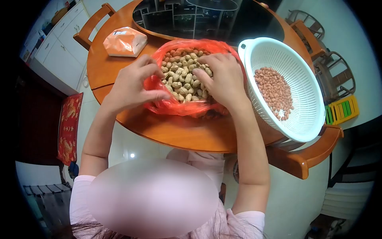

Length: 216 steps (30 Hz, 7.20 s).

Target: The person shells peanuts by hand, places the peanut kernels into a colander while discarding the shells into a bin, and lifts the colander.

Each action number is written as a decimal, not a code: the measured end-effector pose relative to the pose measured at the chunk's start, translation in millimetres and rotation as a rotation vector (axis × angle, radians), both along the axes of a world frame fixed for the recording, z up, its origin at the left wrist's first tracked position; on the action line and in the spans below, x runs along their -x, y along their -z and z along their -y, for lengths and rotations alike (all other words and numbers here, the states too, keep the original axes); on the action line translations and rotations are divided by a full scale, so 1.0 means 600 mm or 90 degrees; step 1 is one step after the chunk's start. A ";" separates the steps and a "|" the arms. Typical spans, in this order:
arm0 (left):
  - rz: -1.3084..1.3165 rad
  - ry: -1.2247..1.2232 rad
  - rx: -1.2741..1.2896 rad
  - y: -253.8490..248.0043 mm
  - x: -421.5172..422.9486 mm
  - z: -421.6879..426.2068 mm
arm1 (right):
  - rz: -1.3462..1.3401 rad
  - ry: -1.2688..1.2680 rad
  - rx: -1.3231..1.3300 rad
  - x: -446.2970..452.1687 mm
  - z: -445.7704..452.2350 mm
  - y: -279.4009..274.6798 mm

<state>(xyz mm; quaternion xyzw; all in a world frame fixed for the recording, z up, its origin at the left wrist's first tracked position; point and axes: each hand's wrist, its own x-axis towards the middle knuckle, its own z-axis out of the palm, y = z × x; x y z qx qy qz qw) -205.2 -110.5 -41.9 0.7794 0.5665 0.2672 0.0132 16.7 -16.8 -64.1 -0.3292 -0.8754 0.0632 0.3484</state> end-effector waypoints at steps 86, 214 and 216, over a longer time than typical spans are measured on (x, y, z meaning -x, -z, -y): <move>0.975 0.364 0.444 0.042 -0.046 -0.177 | -0.327 -0.077 0.008 0.049 -0.046 0.009; 0.793 0.261 0.398 0.018 -0.041 -0.196 | -0.615 -0.180 0.417 0.052 -0.044 0.015; 0.808 0.269 0.404 0.021 -0.051 -0.193 | -0.608 -0.160 0.394 0.050 -0.042 0.013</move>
